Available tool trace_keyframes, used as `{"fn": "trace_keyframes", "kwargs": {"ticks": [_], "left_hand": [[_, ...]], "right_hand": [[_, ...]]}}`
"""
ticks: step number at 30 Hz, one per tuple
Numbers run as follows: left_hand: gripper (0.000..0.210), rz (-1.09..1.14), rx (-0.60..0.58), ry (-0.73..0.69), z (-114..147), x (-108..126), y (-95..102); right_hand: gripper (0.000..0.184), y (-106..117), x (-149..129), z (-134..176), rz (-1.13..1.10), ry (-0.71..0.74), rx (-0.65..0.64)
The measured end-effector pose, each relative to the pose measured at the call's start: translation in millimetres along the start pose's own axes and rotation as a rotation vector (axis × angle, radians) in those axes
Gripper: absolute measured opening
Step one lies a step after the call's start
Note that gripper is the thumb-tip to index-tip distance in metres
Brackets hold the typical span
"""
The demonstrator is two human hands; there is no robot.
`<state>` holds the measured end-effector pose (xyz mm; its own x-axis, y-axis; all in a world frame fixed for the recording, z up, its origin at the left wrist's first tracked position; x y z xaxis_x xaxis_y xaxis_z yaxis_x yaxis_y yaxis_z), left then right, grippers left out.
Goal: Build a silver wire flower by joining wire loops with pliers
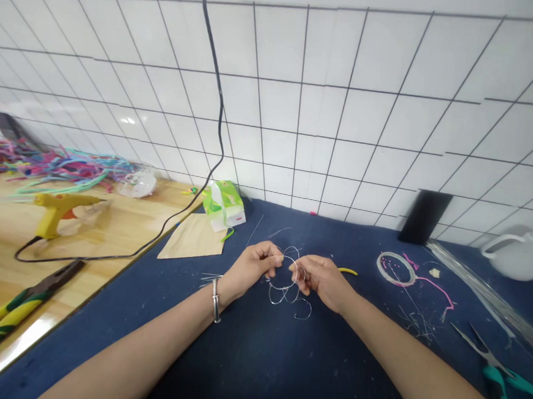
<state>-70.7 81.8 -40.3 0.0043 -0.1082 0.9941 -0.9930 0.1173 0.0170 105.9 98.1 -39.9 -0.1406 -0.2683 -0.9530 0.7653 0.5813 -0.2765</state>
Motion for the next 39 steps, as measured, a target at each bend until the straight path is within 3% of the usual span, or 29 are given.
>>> {"fn": "trace_keyframes", "kwargs": {"ticks": [4,9,15,30,39], "left_hand": [[0.018,-0.023,0.071,-0.025,-1,0,2.5],[0.018,-0.112,0.14,-0.066,-1,-1,5.4],[0.016,-0.169,0.168,-0.067,2,1,4.5],[0.017,-0.176,0.101,-0.056,4,-2,-0.9],[0.017,-0.118,0.043,-0.043,7,1,-9.0]], "right_hand": [[0.026,-2,-2,1,0.053,0.051,-0.023],[0.02,0,-7,2,0.234,0.18,0.126],[0.023,1,-5,1,0.313,0.171,0.176],[0.014,-3,3,0,-0.065,0.059,0.052],[0.017,-4,5,0,-0.122,0.067,0.006]]}}
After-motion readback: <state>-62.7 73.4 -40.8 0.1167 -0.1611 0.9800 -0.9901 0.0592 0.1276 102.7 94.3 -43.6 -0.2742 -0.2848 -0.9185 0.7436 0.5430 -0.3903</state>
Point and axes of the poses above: each hand's wrist, its own z-axis away from the middle knuckle, its own y-axis out of the back of the hand, x = y × z, the point moved 2 cm from there along -z, towards the middle knuckle, and after that the axes turned 2 degrees about -y, right-handed, at the moved point
